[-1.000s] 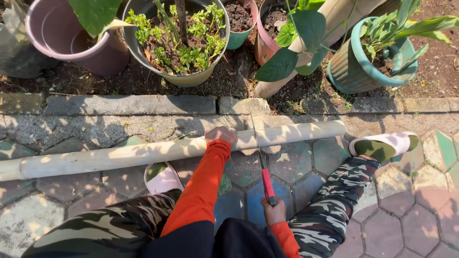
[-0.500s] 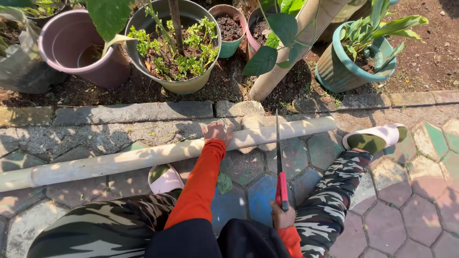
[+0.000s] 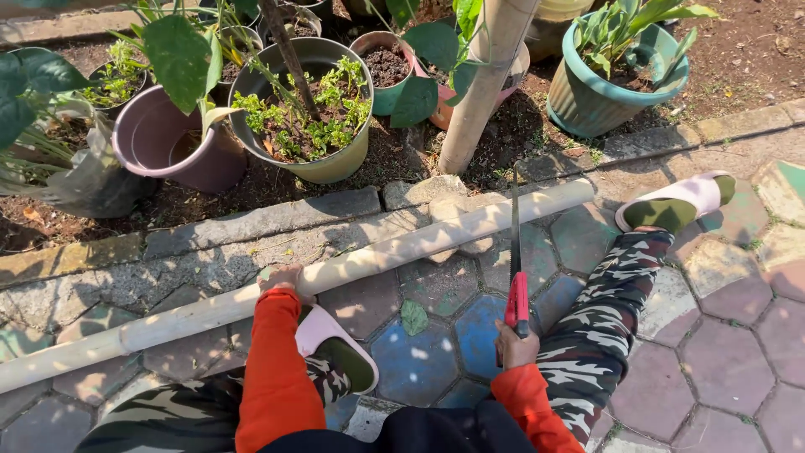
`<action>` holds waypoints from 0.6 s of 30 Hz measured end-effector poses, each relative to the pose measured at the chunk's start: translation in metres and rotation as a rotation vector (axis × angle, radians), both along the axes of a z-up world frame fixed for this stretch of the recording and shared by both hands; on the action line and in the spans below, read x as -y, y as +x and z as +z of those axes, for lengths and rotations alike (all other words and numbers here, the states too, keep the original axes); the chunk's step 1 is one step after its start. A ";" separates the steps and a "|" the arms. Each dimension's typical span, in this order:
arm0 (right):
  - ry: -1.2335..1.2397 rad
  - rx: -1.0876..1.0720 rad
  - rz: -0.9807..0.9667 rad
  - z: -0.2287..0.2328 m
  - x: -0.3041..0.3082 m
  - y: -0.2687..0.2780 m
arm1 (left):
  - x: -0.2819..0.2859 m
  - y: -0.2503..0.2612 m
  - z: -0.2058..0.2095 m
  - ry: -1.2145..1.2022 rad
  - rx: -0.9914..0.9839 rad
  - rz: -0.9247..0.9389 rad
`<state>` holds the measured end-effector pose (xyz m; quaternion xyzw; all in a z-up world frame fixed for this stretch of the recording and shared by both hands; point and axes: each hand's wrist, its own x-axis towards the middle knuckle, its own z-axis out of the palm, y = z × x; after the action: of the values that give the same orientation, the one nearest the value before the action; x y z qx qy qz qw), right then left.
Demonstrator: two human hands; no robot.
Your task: Sawing a bamboo pole using a hand saw.
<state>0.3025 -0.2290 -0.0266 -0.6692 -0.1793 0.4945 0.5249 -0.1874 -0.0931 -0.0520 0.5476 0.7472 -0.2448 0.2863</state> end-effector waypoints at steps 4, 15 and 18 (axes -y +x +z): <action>0.057 0.046 0.001 0.004 -0.005 0.005 | -0.015 0.011 -0.024 0.043 0.014 -0.026; 0.087 0.107 -0.067 0.021 -0.002 0.013 | -0.105 0.278 0.055 0.321 0.204 -0.592; -0.006 0.055 -0.146 0.022 -0.001 0.013 | -0.113 0.296 0.000 0.447 0.270 -0.605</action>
<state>0.3158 -0.2279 -0.0046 -0.6954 -0.1428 0.4370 0.5523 0.1090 0.0201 -0.0523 0.8190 0.5426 -0.0753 0.1704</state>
